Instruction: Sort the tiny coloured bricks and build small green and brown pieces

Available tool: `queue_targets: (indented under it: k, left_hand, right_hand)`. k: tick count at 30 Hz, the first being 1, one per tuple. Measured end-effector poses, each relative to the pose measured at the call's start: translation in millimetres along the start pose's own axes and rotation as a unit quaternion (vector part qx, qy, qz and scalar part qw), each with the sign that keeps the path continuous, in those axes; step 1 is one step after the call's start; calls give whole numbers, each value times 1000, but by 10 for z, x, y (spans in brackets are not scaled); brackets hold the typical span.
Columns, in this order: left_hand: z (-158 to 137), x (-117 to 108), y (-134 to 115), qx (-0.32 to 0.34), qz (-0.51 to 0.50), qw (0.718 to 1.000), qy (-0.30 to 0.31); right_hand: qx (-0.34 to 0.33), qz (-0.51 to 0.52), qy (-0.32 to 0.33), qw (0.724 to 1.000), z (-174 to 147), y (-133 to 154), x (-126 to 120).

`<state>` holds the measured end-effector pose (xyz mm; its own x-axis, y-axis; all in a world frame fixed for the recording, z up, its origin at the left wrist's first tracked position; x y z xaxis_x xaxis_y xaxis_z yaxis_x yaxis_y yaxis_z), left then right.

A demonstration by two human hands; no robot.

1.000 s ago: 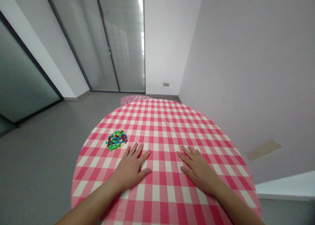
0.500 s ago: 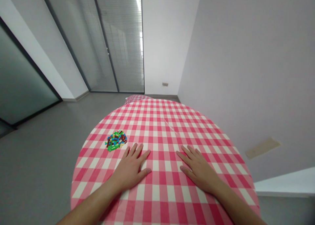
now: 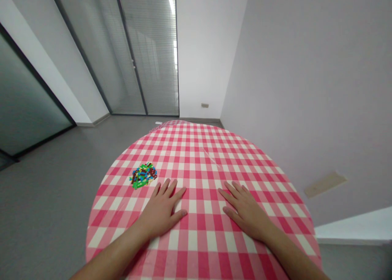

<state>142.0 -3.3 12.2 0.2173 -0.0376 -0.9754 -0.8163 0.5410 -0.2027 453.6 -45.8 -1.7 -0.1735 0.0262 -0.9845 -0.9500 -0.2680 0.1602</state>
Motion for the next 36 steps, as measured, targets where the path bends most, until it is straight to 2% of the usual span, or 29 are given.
queue_targets:
  k: [12,19,36]
  left_hand:
    - [1,-25,-13,-4,-6,1000,3]
    - [-2,-18,-6,-1,-5,1000,0]
    - [-9,4,8,0,-3,1000,-5]
  right_hand:
    - [-6,6,-18,1000,-5,-21,21]
    - [-1,-2,-2,1000,-7,6,-12]
    - [-5,2,-14,1000,-3,-8,11]
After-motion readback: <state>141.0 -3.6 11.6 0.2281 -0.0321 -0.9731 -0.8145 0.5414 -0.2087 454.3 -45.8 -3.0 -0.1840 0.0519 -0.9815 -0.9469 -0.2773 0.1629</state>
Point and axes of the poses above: each hand's wrist, its own z-axis towards the middle knuckle, its own x-axis out of the palm, y = z × x, the point moved 2 cm from there along z, towards the middle knuckle, and after that the axes turned 6 degrees about -y, right-handed, at the moved point
